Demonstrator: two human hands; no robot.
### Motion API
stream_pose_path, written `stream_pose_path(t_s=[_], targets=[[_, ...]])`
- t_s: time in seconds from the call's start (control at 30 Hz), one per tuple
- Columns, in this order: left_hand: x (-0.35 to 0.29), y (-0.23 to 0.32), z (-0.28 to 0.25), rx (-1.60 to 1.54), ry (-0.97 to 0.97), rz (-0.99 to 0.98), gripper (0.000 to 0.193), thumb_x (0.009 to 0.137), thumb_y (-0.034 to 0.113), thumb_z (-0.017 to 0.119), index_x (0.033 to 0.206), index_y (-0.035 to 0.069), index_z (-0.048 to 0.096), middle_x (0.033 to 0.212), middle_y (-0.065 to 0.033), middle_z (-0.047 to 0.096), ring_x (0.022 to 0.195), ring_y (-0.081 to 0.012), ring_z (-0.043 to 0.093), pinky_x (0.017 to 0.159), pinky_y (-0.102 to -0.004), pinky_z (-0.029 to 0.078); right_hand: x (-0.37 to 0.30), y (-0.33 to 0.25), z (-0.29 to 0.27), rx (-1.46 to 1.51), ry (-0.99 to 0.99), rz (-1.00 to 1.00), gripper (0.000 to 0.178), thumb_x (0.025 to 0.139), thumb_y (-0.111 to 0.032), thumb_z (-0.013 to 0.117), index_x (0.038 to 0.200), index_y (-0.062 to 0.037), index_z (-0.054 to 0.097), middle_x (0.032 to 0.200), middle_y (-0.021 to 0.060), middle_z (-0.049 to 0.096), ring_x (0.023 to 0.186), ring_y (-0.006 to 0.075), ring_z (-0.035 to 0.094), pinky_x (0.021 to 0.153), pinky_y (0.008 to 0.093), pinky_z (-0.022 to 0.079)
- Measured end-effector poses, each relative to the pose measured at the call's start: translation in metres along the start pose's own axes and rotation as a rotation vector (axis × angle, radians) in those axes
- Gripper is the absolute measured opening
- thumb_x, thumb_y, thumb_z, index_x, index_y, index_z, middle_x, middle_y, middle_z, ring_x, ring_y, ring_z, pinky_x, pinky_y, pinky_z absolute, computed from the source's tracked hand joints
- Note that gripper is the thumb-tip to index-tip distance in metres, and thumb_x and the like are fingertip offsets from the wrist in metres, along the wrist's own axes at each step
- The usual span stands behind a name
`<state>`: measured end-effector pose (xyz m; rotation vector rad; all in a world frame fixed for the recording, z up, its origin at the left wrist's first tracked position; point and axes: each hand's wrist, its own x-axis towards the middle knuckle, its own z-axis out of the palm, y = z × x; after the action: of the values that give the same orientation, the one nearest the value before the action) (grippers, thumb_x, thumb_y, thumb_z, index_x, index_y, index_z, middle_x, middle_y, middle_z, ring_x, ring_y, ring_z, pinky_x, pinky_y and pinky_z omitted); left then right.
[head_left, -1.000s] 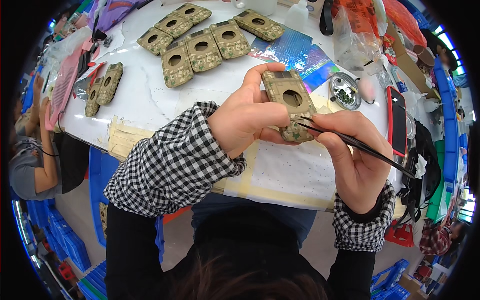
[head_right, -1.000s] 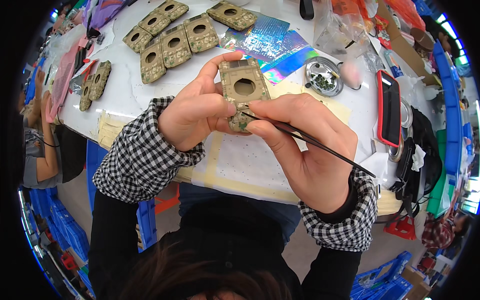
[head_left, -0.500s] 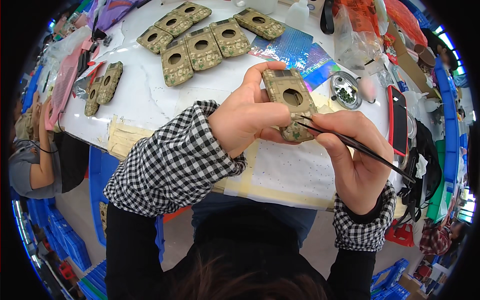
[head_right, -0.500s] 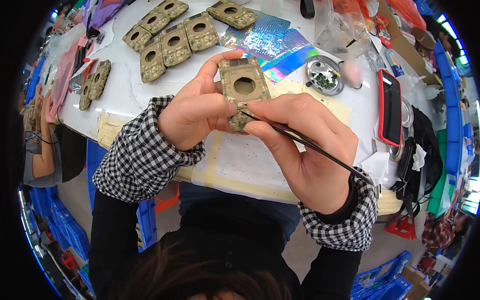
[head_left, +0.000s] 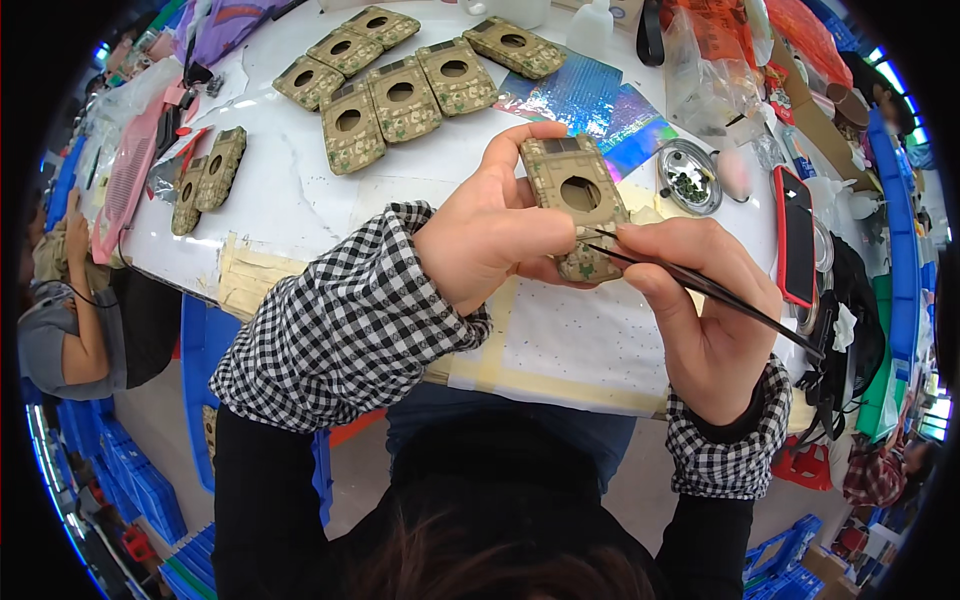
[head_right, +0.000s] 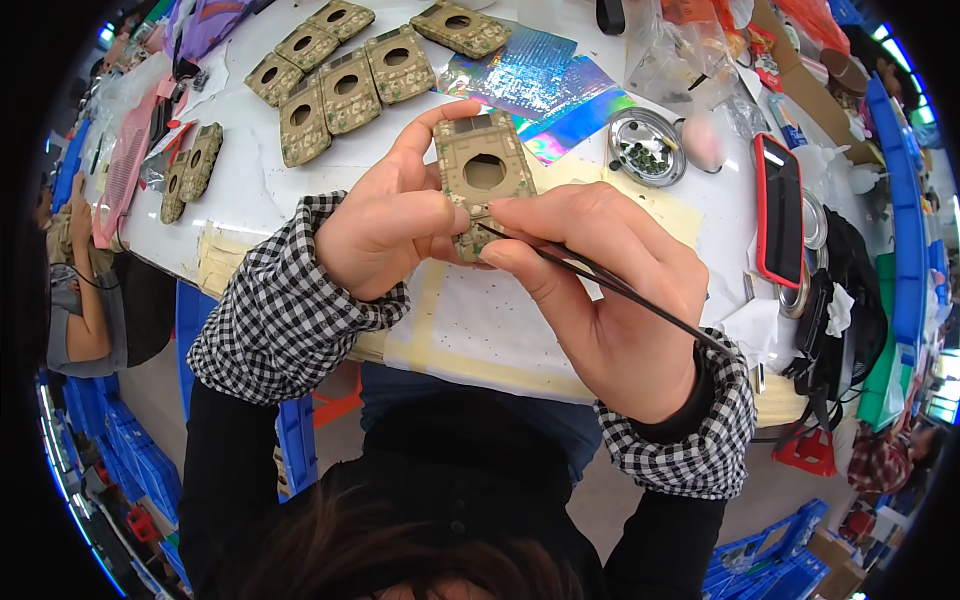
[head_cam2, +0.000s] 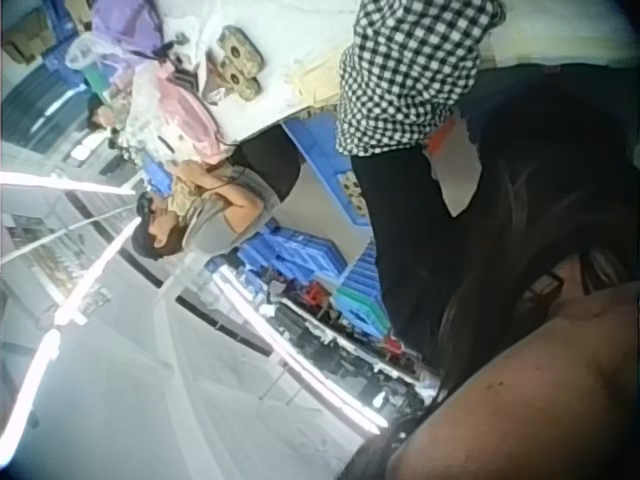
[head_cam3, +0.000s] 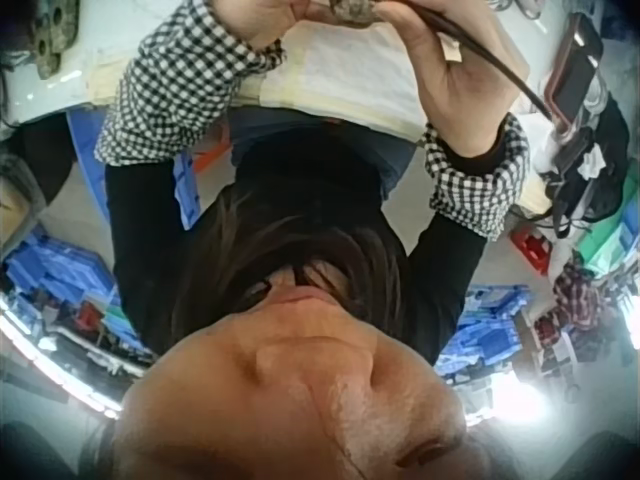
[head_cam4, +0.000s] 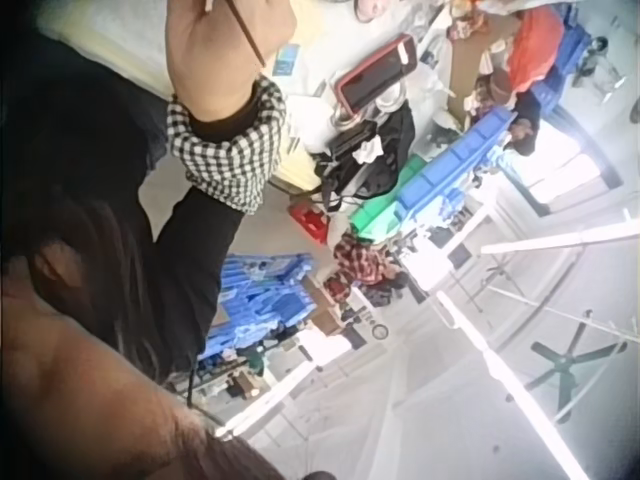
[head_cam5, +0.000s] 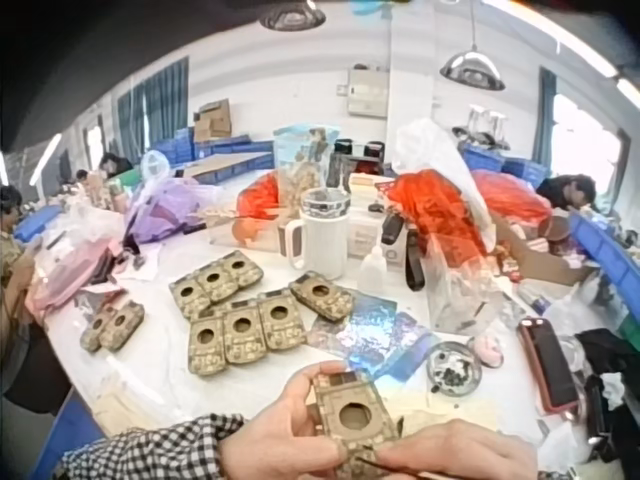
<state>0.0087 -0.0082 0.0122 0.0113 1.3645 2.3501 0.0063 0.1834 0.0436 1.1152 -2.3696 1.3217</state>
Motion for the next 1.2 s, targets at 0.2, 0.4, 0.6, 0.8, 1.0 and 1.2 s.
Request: stream_pose_path(t_s=[0.2,0.4,0.6,0.8,1.0,1.2], targets=[[0.002,-0.001,-0.001,0.006,-0.009,0.010,0.080,0.074,-0.001,0.049,0.143,0.012,0.011,0.127,-0.0174,0.045,0.111,-0.0278,0.055,0.087,-0.0474,0.052,-0.006,0.005,0.002,0.230,0.113,0.170,0.015,0.081,-0.002,0.069,0.095,0.0024,0.065,0.081,0.0094,0.065,0.070,0.0158,0.060,0.063,0.0254,0.047],[0.000,0.003,0.001,-0.036,-0.004,-0.026,0.078,0.077,-0.001,0.049,0.143,0.012,0.010,0.127,-0.0171,0.044,0.114,-0.0294,0.053,0.090,-0.0492,0.051,-0.007,0.001,-0.007,0.304,0.223,0.170,0.015,0.084,-0.003,0.066,0.097,0.0045,0.065,0.085,0.0102,0.065,0.077,0.0169,0.061,0.070,0.0251,0.047],[0.000,0.003,-0.001,-0.082,-0.027,-0.026,0.076,0.080,0.002,0.051,0.143,0.013,0.010,0.130,-0.0176,0.042,0.115,-0.0301,0.054,0.090,-0.0489,0.051,-0.008,0.003,-0.010,0.152,0.101,0.057,0.020,0.080,-0.003,0.070,0.098,0.0046,0.064,0.089,0.0120,0.067,0.081,0.0200,0.063,0.073,0.0289,0.049],[0.000,0.006,-0.004,-0.145,-0.001,0.007,0.066,0.086,0.006,0.047,0.142,0.013,0.012,0.131,-0.0162,0.042,0.112,-0.0294,0.055,0.089,-0.0468,0.052,-0.010,0.001,-0.007,0.159,0.105,0.101,0.024,0.079,-0.005,0.072,0.101,0.0024,0.065,0.093,0.0142,0.068,0.082,0.0234,0.067,0.072,0.0303,0.051],[-0.022,0.009,-0.029,-0.076,0.147,0.082,0.057,0.094,0.010,0.044,0.142,0.011,0.015,0.129,-0.0142,0.046,0.109,-0.0242,0.058,0.087,-0.0417,0.053,-0.024,-0.010,-0.017,-0.010,0.060,-0.075,0.030,0.075,-0.008,0.075,0.102,0.0008,0.065,0.090,0.0137,0.068,0.084,0.0268,0.067,0.072,0.0325,0.052],[-0.042,0.004,-0.044,0.146,0.200,0.075,0.060,0.092,0.008,0.054,0.141,0.011,0.019,0.116,-0.0152,0.055,0.104,-0.0181,0.055,0.091,-0.0321,0.045,-0.055,-0.022,-0.020,-0.610,0.038,-0.454,0.020,0.086,-0.025,0.066,0.100,-0.0096,0.062,0.089,0.0057,0.069,0.086,0.0187,0.067,0.076,0.0319,0.055]])
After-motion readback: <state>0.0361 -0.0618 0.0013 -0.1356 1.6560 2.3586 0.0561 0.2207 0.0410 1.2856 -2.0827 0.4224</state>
